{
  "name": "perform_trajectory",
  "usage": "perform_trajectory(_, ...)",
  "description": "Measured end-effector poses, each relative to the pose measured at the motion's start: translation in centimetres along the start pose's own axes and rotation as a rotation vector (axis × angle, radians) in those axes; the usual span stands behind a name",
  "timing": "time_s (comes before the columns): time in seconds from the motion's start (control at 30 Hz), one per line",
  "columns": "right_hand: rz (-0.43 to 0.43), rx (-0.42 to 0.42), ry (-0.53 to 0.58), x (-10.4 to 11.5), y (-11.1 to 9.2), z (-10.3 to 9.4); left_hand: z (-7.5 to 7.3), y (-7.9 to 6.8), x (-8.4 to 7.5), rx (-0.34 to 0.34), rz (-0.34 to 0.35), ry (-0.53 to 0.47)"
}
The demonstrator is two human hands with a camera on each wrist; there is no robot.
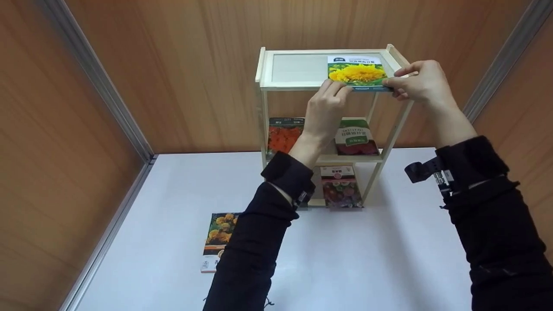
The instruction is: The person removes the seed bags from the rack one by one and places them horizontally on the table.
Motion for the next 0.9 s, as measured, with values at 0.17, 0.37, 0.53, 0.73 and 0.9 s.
perform_trajectory(0.17, 0.029, 0.064, 0.129, -0.9, -0.5, 0.5, -0.8, -0.8, -0.5, -0.060, 0.044, -0.005)
perform_trajectory(0.37, 0.017, 0.142, 0.339, -1.8, -1.5, 1.1, -2.0, -1.9, -1.5, -0.148, 0.147, -0.001)
perform_trajectory(0.53, -0.039, 0.155, 0.559, -2.5, -2.4, 2.2, -2.4, -3.5, -1.8, -0.188, 0.208, 0.003)
perform_trajectory(0.73, -0.119, 0.121, 0.648, -3.9, -3.3, 4.5, -2.3, -6.4, -2.0, -0.209, 0.271, 0.049)
perform_trajectory(0.9, -0.177, 0.071, 0.675, -5.2, -4.4, 6.2, -2.3, -8.5, -1.9, -0.186, 0.244, -0.021)
Point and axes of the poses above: each hand's wrist, its own y-axis towards the middle knuckle, its own z-axis out of the palm, x = y × z, the point moved 2 cm from there along y, towards the middle knuckle, and after that the axes turned 10 degrees about -y, right-handed, at the moved point
